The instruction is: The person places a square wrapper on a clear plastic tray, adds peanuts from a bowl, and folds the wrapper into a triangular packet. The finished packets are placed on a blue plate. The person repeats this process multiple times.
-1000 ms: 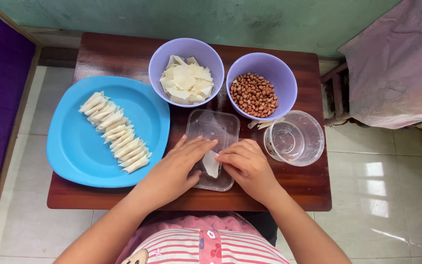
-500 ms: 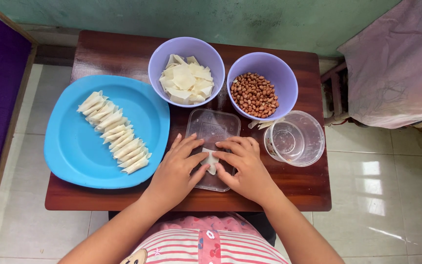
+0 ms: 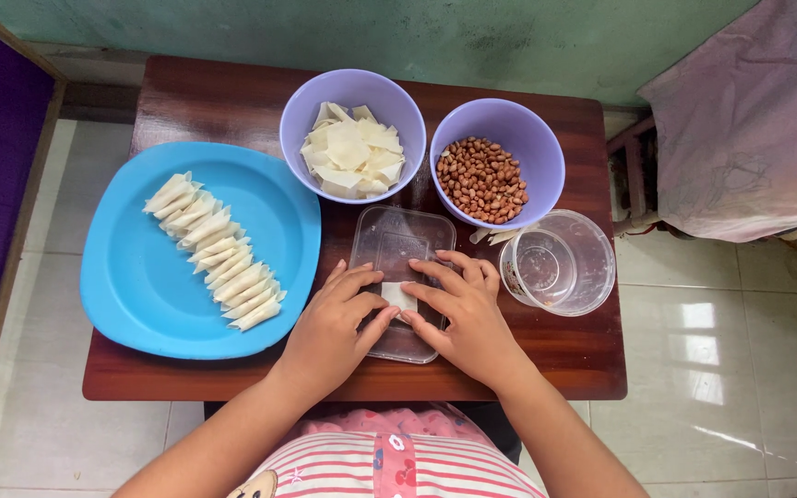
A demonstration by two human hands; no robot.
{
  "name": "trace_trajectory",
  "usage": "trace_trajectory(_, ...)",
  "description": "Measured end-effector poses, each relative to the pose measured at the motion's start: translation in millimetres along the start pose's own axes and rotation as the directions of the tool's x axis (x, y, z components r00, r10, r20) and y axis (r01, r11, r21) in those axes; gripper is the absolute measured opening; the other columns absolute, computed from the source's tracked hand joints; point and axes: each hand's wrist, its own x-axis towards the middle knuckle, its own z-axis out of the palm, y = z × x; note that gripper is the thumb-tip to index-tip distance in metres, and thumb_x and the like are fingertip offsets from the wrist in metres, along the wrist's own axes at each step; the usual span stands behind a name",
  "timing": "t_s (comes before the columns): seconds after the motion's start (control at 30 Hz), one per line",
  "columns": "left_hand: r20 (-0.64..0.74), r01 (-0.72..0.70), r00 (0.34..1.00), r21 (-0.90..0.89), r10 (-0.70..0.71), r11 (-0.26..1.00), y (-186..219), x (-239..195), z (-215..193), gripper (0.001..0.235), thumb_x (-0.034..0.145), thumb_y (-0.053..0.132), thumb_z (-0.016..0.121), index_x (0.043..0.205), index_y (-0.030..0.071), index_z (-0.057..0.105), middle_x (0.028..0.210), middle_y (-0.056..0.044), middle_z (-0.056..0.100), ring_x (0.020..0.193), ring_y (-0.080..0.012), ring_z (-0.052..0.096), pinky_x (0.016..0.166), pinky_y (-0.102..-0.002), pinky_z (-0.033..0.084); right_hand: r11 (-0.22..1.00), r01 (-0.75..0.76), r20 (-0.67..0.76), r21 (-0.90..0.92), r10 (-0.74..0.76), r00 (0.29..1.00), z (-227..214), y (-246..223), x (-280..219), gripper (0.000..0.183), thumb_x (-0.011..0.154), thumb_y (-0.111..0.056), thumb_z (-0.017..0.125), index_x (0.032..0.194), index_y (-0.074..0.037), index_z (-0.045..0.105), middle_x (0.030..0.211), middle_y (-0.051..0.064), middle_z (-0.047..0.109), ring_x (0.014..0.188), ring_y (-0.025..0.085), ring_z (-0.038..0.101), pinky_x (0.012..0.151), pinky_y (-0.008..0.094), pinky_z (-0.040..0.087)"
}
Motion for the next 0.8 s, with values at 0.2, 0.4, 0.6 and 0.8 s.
trace_trajectory(0.2, 0.040, 0.018, 0.999, 0.040, -0.019, 0.999, 1, -3, -4, 0.023, 0.090, 0.024, 0.078, 0.107, 0.008, 0.076, 0.123, -0.013, 0.068, 0.127, -0.0314, 0.063, 0.112, -0.042, 0.046, 1.000, -0.009, 0.077, 0.030, 0.007, 0.997, -6, 5, 0, 0.032, 0.090, -0.040, 0.074, 0.120, -0.029, 0.072, 0.143, -0.004, 0.059, 0.138, 0.029, 0.043, 0.106, 0.050, 0.026)
trace_trajectory(0.4, 0.054, -0.011, 0.999, 0.114, 0.005, 0.993, 5, -6, -6, 0.026, 0.090, 0.024, 0.078, 0.110, 0.009, 0.077, 0.127, -0.015, 0.067, 0.130, -0.0326, 0.061, 0.108, -0.042, 0.049, 1.000, -0.009, 0.161, 0.011, 0.007, 0.987, -10, 6, 1, 0.032, 0.094, -0.038, 0.069, 0.124, -0.028, 0.069, 0.150, -0.001, 0.053, 0.141, 0.031, 0.038, 0.106, 0.050, 0.026)
trace_trajectory(0.6, 0.025, -0.029, 0.999, 0.119, 0.027, 0.992, 3, -6, -4, 0.032, 0.090, 0.027, 0.078, 0.116, 0.010, 0.075, 0.128, -0.013, 0.068, 0.129, -0.0316, 0.062, 0.106, -0.042, 0.051, 0.999, -0.007, 0.259, 0.043, -0.004, 0.966, -11, 8, 2, 0.034, 0.099, -0.036, 0.061, 0.133, -0.032, 0.065, 0.154, -0.003, 0.048, 0.143, 0.032, 0.034, 0.107, 0.051, 0.025)
trace_trajectory(0.8, -0.064, -0.077, 0.994, 0.207, 0.092, 0.975, 6, -8, 2, 0.029, 0.091, 0.029, 0.078, 0.112, 0.008, 0.076, 0.125, -0.015, 0.070, 0.125, -0.0314, 0.065, 0.107, -0.039, 0.051, 0.999, -0.005, 0.288, 0.047, -0.008, 0.958, -14, 7, 4, 0.036, 0.101, -0.035, 0.058, 0.137, -0.032, 0.063, 0.157, -0.001, 0.045, 0.144, 0.034, 0.033, 0.108, 0.052, 0.023)
